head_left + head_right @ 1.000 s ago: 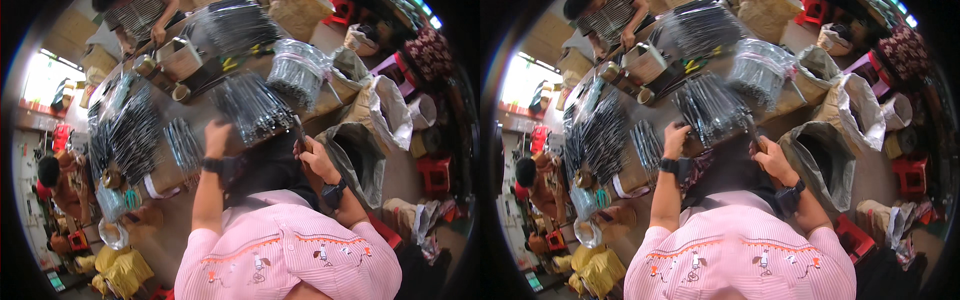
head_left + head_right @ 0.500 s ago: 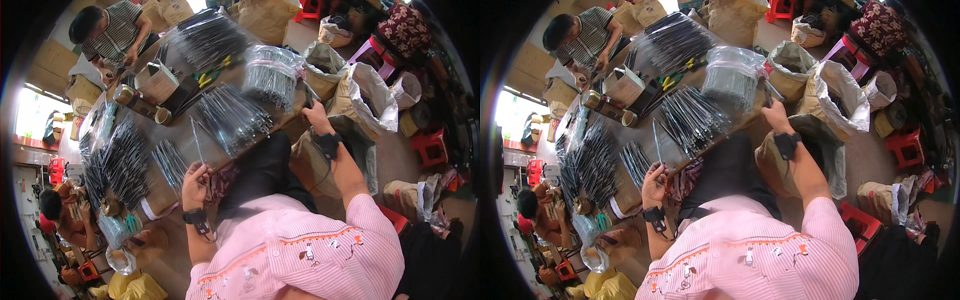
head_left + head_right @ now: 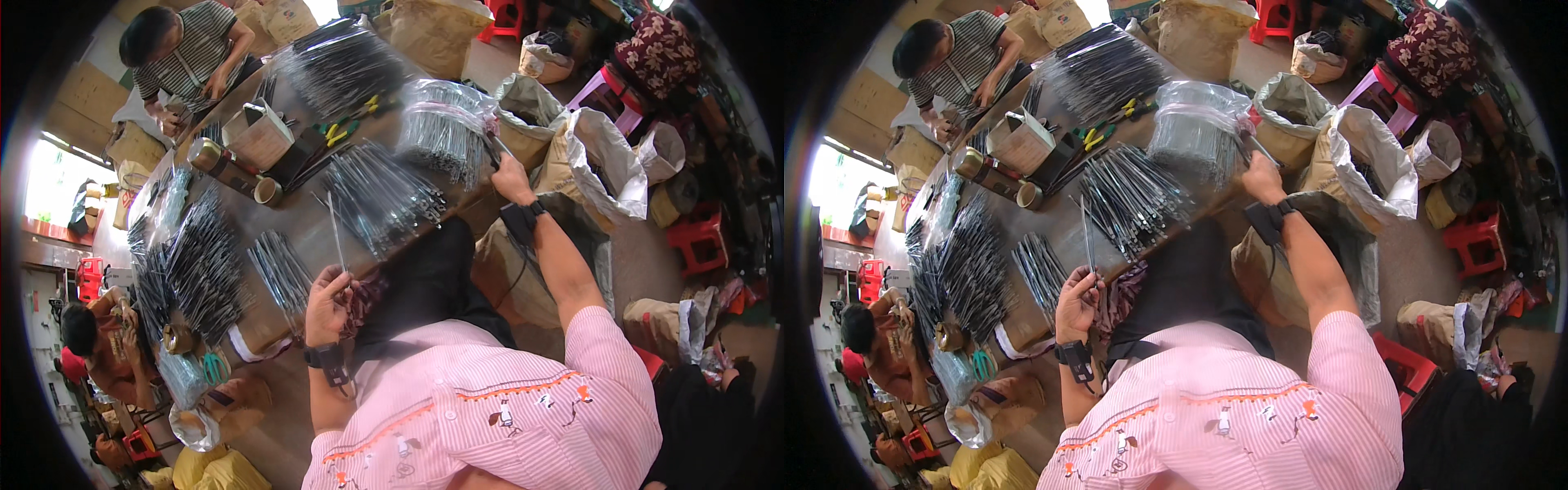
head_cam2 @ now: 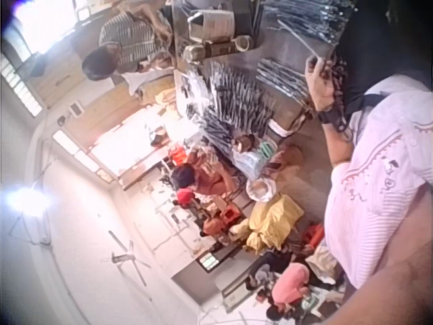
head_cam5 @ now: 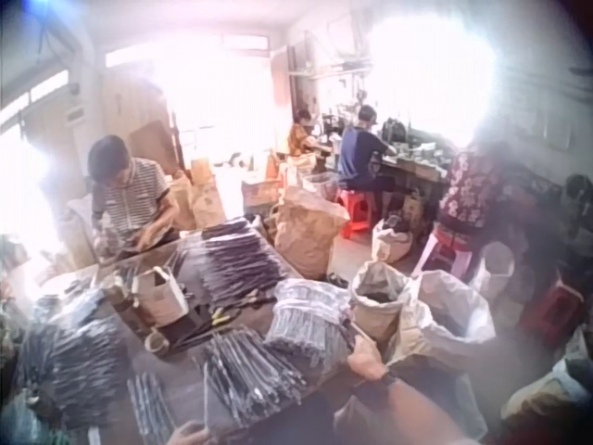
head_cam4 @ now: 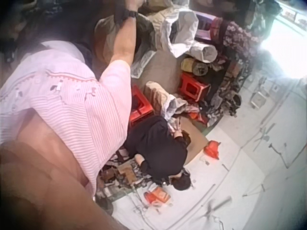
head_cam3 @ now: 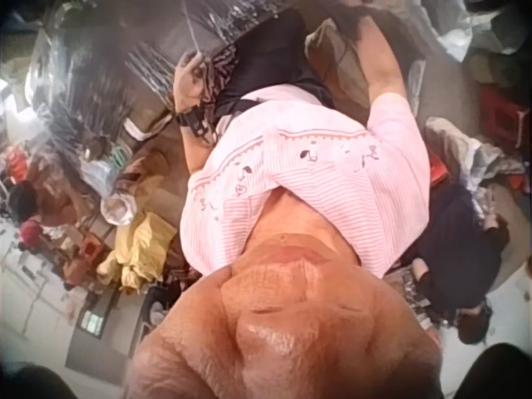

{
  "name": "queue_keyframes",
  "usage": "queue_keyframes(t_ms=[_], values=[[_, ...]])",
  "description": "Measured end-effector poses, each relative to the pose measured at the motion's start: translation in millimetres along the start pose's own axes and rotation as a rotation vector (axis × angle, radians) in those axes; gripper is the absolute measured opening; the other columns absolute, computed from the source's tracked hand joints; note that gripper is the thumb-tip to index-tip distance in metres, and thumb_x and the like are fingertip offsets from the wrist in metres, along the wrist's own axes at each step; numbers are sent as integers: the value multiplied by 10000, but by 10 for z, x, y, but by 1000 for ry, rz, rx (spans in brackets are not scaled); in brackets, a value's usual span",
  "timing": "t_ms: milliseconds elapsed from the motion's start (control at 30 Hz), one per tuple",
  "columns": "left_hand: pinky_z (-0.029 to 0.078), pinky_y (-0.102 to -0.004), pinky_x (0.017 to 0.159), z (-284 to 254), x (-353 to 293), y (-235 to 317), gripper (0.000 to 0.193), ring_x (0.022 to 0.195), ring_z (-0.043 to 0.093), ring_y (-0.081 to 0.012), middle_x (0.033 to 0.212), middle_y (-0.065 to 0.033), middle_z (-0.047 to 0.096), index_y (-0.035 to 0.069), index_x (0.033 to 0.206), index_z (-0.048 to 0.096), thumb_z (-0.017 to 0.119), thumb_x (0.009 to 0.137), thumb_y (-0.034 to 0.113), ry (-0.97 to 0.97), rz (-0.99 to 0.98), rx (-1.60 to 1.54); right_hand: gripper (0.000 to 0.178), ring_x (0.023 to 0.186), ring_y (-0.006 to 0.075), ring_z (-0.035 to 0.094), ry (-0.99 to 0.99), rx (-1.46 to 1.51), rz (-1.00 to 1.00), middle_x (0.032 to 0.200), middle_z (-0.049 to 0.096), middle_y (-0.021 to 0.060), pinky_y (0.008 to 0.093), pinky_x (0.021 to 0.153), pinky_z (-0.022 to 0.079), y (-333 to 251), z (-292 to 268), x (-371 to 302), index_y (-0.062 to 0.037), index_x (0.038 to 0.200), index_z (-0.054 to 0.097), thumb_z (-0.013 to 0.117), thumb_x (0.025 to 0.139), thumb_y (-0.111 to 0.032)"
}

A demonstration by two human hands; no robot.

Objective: The person repeatedly picks up long metal rods from a pile on the table, trims one end with pliers, and places the trimmed rods into a separate pile. The process is continuous and repetitive throughout the clip.

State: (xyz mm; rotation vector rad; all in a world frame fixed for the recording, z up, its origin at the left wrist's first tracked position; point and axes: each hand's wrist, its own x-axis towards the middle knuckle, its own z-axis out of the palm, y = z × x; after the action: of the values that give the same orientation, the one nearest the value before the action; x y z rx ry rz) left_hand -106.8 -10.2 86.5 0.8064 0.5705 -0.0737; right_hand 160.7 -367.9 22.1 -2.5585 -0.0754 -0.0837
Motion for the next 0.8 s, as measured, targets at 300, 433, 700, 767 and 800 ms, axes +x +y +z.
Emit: queue_keyframes(t_ms=[300,433,700,767,800], values=[[505,-196,594,-124,-123,30,163,753,665,-176,866,-71,659,49,1005,589,639,859,-4,66,-4,-6,92,608,183,625,-529,1341,567,738,634,67,325,568,529,-26,-350,-614,-33,883,605,670,838,-80],[567,-235,649,122,-107,10,153,768,682,-205,899,-78,658,25,1003,593,621,860,-25,-15,5,11,110,651,192,633,-499,1505,476,751,634,74,336,614,542,-454,-542,-790,-37,909,588,670,849,-76],[564,-283,710,776,-165,-78,210,814,677,-242,918,-106,616,-19,1007,553,653,823,-19,-290,39,200,169,697,198,653,-408,1438,109,822,658,118,312,589,540,-1395,-654,-1144,-21,1001,548,641,866,-64],[566,-283,701,880,-157,-114,207,796,676,-222,900,-100,620,-16,996,552,662,820,-23,-331,93,215,148,691,177,650,-383,1393,45,813,665,110,287,526,524,-1532,-663,-1246,-19,997,551,632,878,-52],[565,-281,695,920,-148,-131,206,787,675,-211,891,-96,624,-14,991,552,665,819,-25,-347,126,214,148,689,174,650,-391,1371,18,814,664,104,289,551,527,-1583,-664,-1294,-26,992,549,638,876,-51]])
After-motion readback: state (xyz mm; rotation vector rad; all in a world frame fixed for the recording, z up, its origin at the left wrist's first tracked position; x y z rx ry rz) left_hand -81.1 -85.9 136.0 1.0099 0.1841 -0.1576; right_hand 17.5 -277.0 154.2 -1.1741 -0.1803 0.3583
